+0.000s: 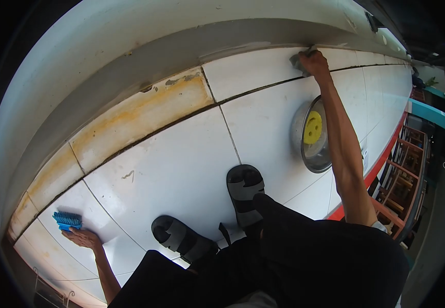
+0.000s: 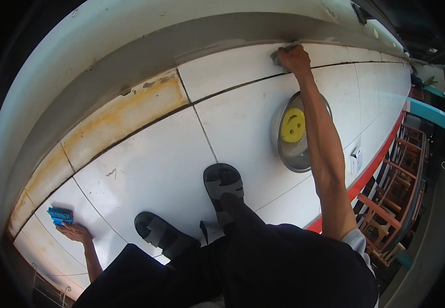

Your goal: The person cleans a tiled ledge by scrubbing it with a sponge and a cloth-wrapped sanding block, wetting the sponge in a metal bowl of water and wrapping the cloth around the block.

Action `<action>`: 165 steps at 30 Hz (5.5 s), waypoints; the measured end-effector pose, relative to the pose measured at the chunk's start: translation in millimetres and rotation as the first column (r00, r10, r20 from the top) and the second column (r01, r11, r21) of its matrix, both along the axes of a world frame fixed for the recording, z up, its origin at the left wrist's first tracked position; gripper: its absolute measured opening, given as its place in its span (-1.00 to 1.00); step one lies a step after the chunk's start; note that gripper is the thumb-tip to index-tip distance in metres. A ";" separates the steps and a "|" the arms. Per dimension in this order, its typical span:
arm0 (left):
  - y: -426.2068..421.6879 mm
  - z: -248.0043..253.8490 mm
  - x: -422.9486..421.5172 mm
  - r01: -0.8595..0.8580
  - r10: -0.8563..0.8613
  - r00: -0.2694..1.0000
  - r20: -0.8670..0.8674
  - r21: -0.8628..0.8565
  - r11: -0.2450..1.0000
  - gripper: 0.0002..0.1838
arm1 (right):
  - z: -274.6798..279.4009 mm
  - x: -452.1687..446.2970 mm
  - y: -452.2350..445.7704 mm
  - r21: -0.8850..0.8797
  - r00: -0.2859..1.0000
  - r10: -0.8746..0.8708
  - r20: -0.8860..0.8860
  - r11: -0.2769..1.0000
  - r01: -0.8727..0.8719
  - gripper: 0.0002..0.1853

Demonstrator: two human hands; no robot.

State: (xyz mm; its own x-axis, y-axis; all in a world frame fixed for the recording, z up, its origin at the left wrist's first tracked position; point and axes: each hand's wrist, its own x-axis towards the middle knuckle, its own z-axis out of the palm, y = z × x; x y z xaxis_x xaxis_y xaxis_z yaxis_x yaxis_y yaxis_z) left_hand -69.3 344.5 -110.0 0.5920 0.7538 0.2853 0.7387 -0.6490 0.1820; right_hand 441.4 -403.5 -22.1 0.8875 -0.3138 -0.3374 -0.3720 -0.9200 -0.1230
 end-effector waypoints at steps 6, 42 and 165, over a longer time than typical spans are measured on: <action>-6.1 6.1 -1.1 0.037 -0.037 0.999 0.011 -0.003 0.999 -0.21 | 1.8 -10.7 1.9 -0.166 0.986 0.167 0.003 0.972 -0.165 -0.28; -4.6 0.9 -0.3 0.129 -0.132 0.991 0.018 0.099 0.987 -0.23 | 22.5 -90.3 144.4 -0.049 0.943 0.331 0.028 0.943 -0.329 -0.32; -30.9 11.0 22.1 0.019 -0.019 0.997 0.078 -0.004 1.000 -0.15 | 32.1 -58.7 106.3 -0.290 0.004 1.000 -0.022 -0.002 -0.957 -0.25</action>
